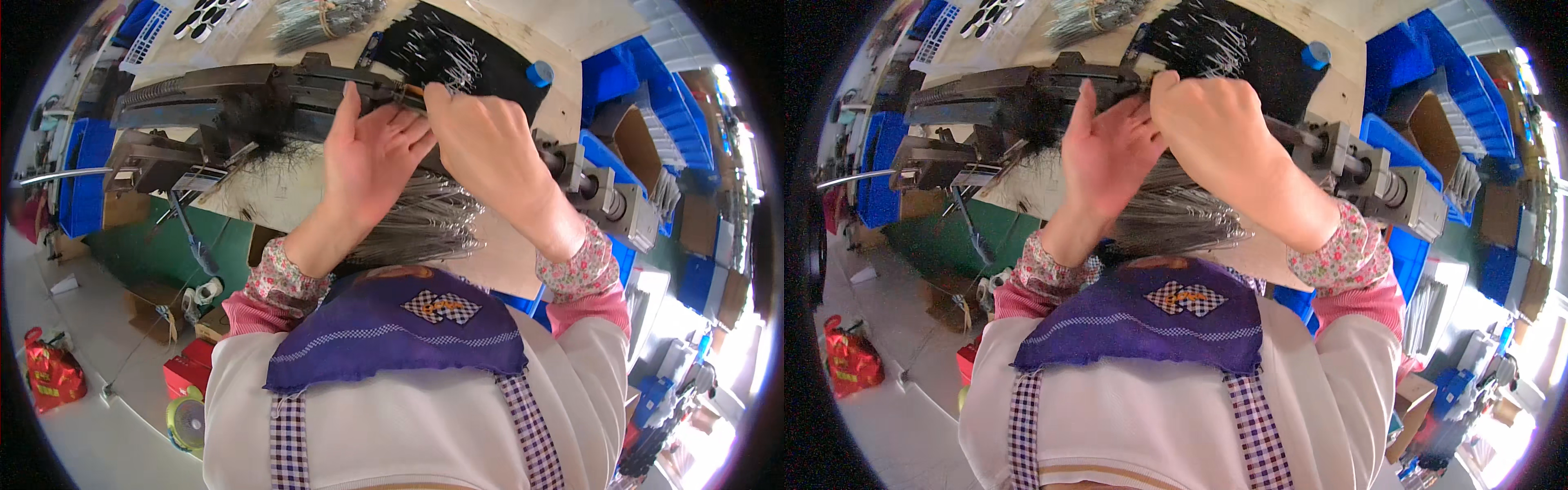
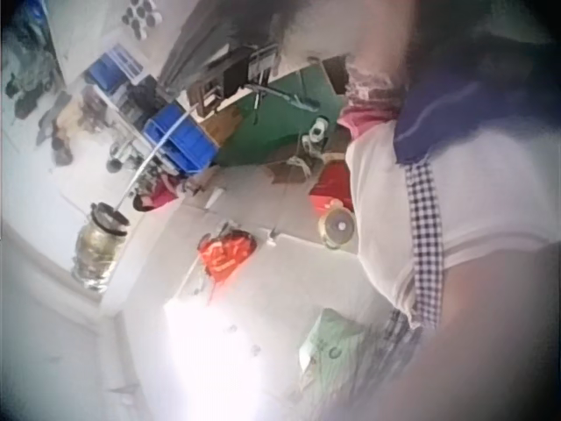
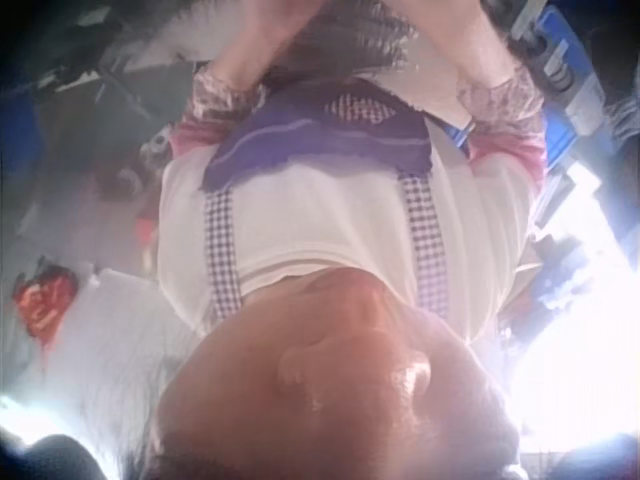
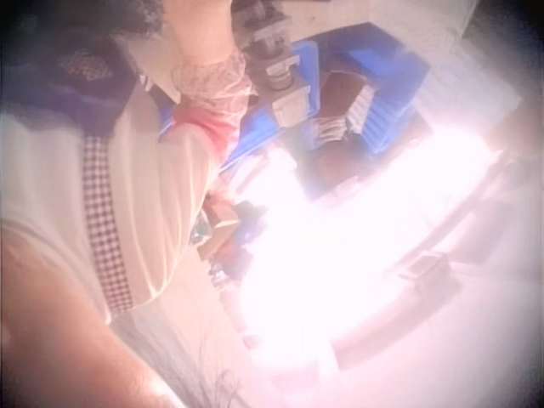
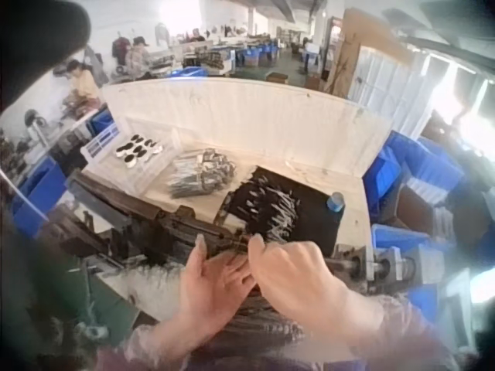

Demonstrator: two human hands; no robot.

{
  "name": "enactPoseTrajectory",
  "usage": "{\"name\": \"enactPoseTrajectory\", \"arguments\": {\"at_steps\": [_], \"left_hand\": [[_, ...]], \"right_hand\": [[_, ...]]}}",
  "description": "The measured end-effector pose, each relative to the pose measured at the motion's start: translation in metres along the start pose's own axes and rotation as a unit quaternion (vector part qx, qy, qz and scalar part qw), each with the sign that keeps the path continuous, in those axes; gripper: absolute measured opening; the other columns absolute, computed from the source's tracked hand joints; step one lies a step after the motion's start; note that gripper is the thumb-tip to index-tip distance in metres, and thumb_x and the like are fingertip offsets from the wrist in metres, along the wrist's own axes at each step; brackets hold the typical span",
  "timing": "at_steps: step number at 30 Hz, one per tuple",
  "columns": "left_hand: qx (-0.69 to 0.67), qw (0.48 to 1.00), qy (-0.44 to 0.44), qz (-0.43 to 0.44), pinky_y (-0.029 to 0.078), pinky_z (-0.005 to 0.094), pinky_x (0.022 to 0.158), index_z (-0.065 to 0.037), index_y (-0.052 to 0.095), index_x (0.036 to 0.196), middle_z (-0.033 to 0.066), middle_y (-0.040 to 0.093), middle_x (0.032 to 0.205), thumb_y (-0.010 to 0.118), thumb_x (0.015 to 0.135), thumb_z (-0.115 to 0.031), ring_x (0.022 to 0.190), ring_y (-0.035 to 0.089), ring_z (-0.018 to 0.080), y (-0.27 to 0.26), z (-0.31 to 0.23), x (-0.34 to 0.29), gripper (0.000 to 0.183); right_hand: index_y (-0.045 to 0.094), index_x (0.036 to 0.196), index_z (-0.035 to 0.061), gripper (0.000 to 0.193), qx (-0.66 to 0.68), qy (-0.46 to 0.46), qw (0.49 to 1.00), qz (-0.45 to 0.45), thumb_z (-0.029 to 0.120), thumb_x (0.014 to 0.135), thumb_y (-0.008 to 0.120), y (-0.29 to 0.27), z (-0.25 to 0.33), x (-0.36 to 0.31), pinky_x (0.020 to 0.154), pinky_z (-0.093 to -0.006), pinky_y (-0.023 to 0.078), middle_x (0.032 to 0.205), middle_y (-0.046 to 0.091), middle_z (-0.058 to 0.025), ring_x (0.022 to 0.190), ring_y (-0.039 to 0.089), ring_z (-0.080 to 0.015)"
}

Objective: The operator uses a manual assembly machine to combine metal wire and plastic components into finished parts.

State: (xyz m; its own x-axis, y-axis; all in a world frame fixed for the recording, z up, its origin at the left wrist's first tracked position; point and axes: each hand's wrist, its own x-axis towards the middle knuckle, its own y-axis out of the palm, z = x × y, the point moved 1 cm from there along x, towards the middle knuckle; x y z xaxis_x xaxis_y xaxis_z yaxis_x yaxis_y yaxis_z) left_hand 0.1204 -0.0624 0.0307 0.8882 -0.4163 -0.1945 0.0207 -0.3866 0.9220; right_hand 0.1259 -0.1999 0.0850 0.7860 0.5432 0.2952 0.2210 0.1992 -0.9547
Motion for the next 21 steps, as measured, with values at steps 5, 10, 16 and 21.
{"name": "enactPoseTrajectory", "arguments": {"at_steps": [5,10,16,21], "left_hand": [[0.054,0.998,-0.016,0.003,0.034,0.0392,0.107,0.003,0.050,0.112,0.0139,0.055,0.115,0.039,0.099,-0.046,0.114,0.050,0.0261,-0.002,-0.001,0.001,0.051],[0.072,0.994,0.038,-0.067,0.031,0.0421,0.109,0.001,0.052,0.112,0.0134,0.054,0.119,0.047,0.098,-0.038,0.115,0.049,0.0257,-0.019,0.034,0.000,0.042],[0.145,0.981,-0.077,-0.102,0.031,0.0401,0.108,-0.005,0.041,0.135,0.0138,0.049,0.133,0.045,0.098,-0.036,0.125,0.045,0.0281,-0.032,0.050,-0.026,0.049],[0.445,0.881,0.093,-0.129,0.037,0.0493,0.106,0.008,0.056,0.122,0.0246,0.035,0.145,0.048,0.097,-0.019,0.129,0.043,0.0391,-0.062,-0.023,-0.121,0.038]], "right_hand": [[0.049,0.085,-0.0018,0.018,0.021,-0.004,1.000,-0.010,0.001,0.071,0.060,0.000,-0.008,-0.016,0.050,-0.0368,0.051,0.065,0.059,-0.0147,0.060,0.065,-0.0313],[0.049,0.096,0.0038,0.023,0.272,0.058,0.957,0.076,0.002,0.076,0.060,0.005,-0.004,-0.086,0.062,-0.0413,0.052,0.081,0.062,-0.0136,0.077,0.064,-0.0340],[0.056,0.090,0.0092,0.016,0.168,-0.050,0.975,0.139,0.011,0.075,0.060,0.050,0.002,-0.123,0.062,-0.0369,0.053,0.088,0.063,-0.0048,0.082,0.065,-0.0240],[0.057,0.088,0.0147,0.011,0.117,-0.098,0.984,0.093,0.016,0.077,0.057,0.068,-0.015,-0.138,0.061,-0.0351,0.052,0.079,0.061,-0.0033,0.074,0.065,-0.0208]]}}
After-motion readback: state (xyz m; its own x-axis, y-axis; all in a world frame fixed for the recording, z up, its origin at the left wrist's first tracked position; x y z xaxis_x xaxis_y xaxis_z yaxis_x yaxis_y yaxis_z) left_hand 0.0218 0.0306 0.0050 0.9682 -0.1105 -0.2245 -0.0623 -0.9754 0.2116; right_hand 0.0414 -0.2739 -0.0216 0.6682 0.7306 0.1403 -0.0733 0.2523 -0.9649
